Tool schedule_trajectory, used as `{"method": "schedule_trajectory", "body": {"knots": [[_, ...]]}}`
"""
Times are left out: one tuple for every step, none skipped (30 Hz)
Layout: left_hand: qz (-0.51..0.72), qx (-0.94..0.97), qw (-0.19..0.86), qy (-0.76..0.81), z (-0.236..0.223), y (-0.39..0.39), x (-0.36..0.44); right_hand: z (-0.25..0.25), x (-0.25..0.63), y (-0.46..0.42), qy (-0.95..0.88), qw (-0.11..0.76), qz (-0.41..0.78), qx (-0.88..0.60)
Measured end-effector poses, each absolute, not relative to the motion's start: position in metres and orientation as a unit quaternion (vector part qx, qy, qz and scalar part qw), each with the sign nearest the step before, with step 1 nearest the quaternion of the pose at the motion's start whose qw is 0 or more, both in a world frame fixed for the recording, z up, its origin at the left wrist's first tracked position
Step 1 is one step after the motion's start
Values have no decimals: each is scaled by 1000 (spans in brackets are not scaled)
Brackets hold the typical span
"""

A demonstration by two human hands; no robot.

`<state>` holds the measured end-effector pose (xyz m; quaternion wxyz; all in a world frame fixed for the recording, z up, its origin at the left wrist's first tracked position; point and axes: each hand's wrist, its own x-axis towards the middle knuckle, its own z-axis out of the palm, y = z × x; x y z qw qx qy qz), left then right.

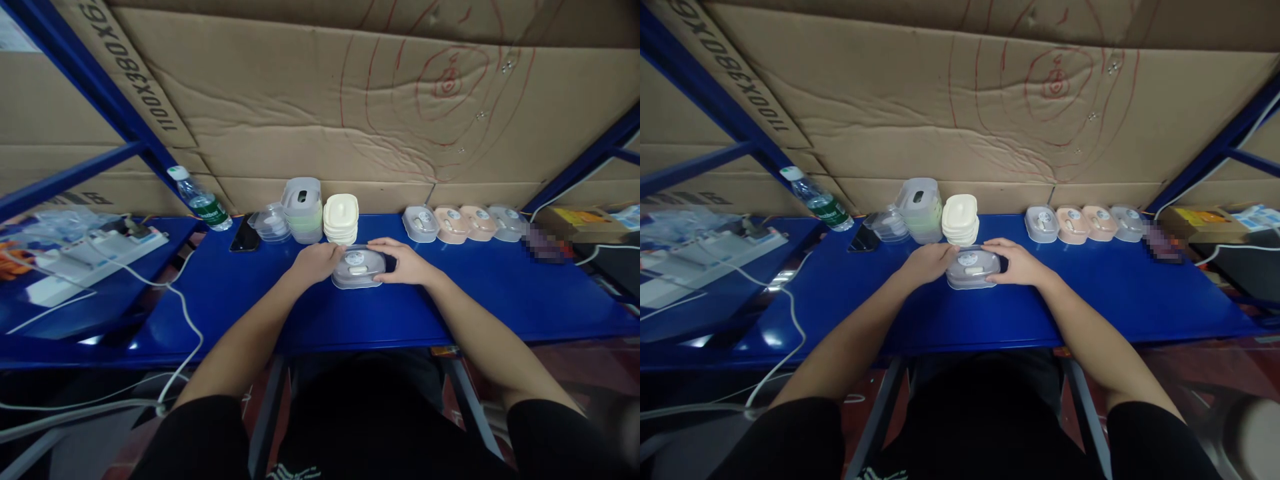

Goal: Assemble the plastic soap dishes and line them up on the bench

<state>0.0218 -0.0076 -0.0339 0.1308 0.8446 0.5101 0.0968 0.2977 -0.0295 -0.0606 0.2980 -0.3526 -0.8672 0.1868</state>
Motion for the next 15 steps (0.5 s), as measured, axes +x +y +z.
{"method": "schedule_trajectory", "body": {"knots": [[77,847,118,513,-34,-9,22,-61,298,-29,-867,297,191,-351],[59,849,106,515,-34,-10,23,-62,299,-28,-867,297,195,-350],[44,850,95,516,-34,-10,24,-62,299,-28,-866,298,198,-350],[32,851,87,516,-33,-11,25,-62,300,-27,-864,299,202,-351],[24,852,82,517,-33,-11,26,-63,301,-26,-863,298,205,-353],[18,852,79,517,-32,-12,27,-63,301,-26,-861,296,209,-358],[14,852,77,517,-32,-12,28,-63,302,-25,-859,292,212,-363],[11,852,76,518,-31,-13,29,-63,303,-24,-858,286,217,-367],[9,850,74,521,-30,-14,30,-63,304,-24,-857,281,221,-372],[8,849,72,523,-29,-15,31,-62,306,-23,-855,276,227,-375],[8,848,69,525,-29,-15,31,-62,307,-23,-854,274,232,-377],[9,847,69,528,-29,-16,32,-62,308,-22,-853,272,237,-377],[11,845,70,529,-29,-16,33,-62,309,-22,-852,272,242,-376],[16,845,74,530,-29,-17,33,-61,311,-22,-851,272,246,-375],[24,844,81,530,-30,-16,33,-61,312,-22,-851,272,249,-375]]}}
